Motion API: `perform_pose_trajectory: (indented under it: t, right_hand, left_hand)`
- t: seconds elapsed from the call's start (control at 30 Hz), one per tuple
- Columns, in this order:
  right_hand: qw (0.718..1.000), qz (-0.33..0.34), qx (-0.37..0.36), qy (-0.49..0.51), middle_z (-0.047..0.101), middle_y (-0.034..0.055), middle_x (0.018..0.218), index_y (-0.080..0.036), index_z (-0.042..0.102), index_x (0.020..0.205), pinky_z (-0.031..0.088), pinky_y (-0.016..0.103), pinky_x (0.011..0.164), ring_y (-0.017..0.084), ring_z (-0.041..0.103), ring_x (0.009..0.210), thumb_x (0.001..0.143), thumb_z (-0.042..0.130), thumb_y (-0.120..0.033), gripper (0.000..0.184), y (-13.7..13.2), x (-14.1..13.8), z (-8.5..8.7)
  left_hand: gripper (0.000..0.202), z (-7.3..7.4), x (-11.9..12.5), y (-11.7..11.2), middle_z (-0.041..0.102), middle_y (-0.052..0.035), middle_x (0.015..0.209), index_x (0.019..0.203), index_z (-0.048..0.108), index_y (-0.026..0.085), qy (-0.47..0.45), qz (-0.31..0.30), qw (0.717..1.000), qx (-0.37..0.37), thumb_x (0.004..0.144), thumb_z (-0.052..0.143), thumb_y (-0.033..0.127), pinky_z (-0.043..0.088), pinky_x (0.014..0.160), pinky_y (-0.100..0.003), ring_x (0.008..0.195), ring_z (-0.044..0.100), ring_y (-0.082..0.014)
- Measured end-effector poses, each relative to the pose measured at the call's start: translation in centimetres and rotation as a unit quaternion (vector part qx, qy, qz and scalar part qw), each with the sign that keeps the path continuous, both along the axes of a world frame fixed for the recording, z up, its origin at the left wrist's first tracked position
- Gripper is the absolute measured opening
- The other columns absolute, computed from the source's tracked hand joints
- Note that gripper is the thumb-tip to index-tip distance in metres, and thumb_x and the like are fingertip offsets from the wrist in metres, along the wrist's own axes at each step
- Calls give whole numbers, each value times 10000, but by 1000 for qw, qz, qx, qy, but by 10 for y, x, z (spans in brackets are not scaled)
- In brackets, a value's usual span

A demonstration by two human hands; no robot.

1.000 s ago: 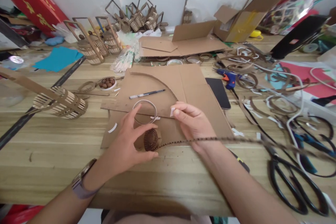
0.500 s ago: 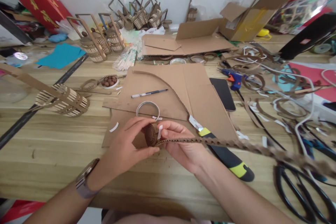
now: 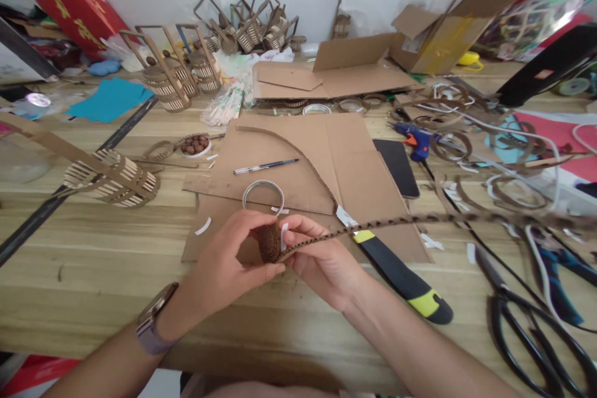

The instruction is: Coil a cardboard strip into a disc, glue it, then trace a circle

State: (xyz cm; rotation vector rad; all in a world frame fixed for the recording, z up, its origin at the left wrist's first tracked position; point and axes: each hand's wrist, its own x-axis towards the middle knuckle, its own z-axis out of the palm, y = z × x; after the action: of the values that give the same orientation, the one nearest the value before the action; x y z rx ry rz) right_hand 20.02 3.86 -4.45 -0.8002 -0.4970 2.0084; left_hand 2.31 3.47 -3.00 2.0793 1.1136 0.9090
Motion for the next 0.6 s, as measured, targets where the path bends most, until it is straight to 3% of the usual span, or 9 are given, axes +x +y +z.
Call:
perform_pose_trajectory:
  t: [0.33,0.6]
  right_hand:
    - [1000,-4,-10,-7,673,-33,707,-224,719,715,455,226,606,109,594,656,593,894,-263,217,-1,-2,0]
    - [995,-65,50,-50,624,-42,750,-240,696,747,428,232,626,104,549,676,646,867,-296,206,-4,-10,-1]
  left_hand:
    - [376,0,0,1,605,-47,1078,1114,563,259,-8,-20,1000,0,792,753,217,502,891,-390,1022,585,-233]
    - [392,-1,3,-1,633,-44,1052,1067,571,240,-6,0,1000,-9,746,780,155,503,881,-387,1011,591,-234]
